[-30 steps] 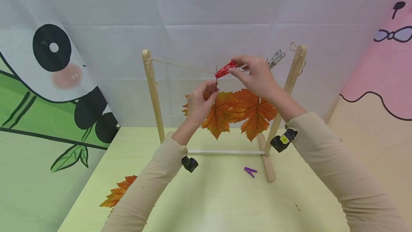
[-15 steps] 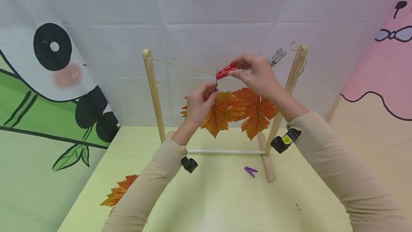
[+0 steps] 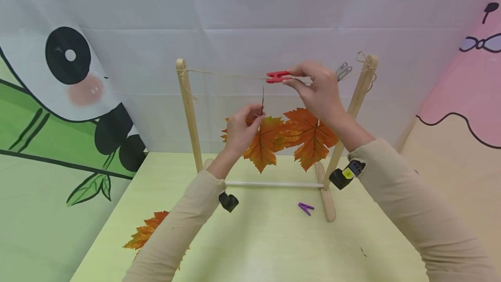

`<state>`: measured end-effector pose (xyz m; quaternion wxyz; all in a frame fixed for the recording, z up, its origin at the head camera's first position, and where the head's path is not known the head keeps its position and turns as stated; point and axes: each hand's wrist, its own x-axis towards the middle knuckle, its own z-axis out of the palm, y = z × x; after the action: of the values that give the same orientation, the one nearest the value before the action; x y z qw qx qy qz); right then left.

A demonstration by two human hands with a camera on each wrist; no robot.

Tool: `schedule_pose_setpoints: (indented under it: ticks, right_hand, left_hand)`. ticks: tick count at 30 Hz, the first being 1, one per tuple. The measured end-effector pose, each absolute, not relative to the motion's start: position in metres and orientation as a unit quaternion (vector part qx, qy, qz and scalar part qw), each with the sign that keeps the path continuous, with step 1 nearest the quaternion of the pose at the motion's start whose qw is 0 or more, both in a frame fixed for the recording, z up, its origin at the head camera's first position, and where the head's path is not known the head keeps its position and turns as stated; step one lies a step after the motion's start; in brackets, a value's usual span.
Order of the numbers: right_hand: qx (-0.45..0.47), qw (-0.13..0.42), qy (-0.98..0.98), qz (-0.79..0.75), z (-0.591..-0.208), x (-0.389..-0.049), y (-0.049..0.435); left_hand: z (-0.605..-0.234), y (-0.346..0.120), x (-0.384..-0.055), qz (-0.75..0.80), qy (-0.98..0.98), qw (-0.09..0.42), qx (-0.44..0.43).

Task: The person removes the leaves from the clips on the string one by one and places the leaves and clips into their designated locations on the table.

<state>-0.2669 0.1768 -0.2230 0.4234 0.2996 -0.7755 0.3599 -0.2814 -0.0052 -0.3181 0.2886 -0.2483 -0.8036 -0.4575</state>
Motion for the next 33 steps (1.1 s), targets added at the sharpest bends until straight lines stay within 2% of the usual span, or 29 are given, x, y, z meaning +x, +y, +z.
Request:
schedule_pose_setpoints:
  ticks: [3, 6, 22, 33]
  right_hand:
    - [0.298, 0.487, -0.738, 0.359, -0.223, -0.265, 0.171]
    - [0.304, 0.507, -0.72, 0.364, -0.223, -0.264, 0.168]
    - [0.345, 0.528, -0.683, 0.368, -0.245, -0.253, 0.167]
    - [0.351, 0.508, -0.698, 0.363, -0.267, -0.245, 0.176]
  left_hand:
    - [-0.32, -0.008, -0.281, -0.458, -0.804, 0.287, -0.247]
    - [-0.322, -0.011, -0.281, -0.461, -0.805, 0.282, -0.244]
    - [-0.34, -0.037, -0.281, -0.455, -0.821, 0.256, -0.232]
    - [-0.351, -0.059, -0.28, -0.456, -0.835, 0.225, -0.214]
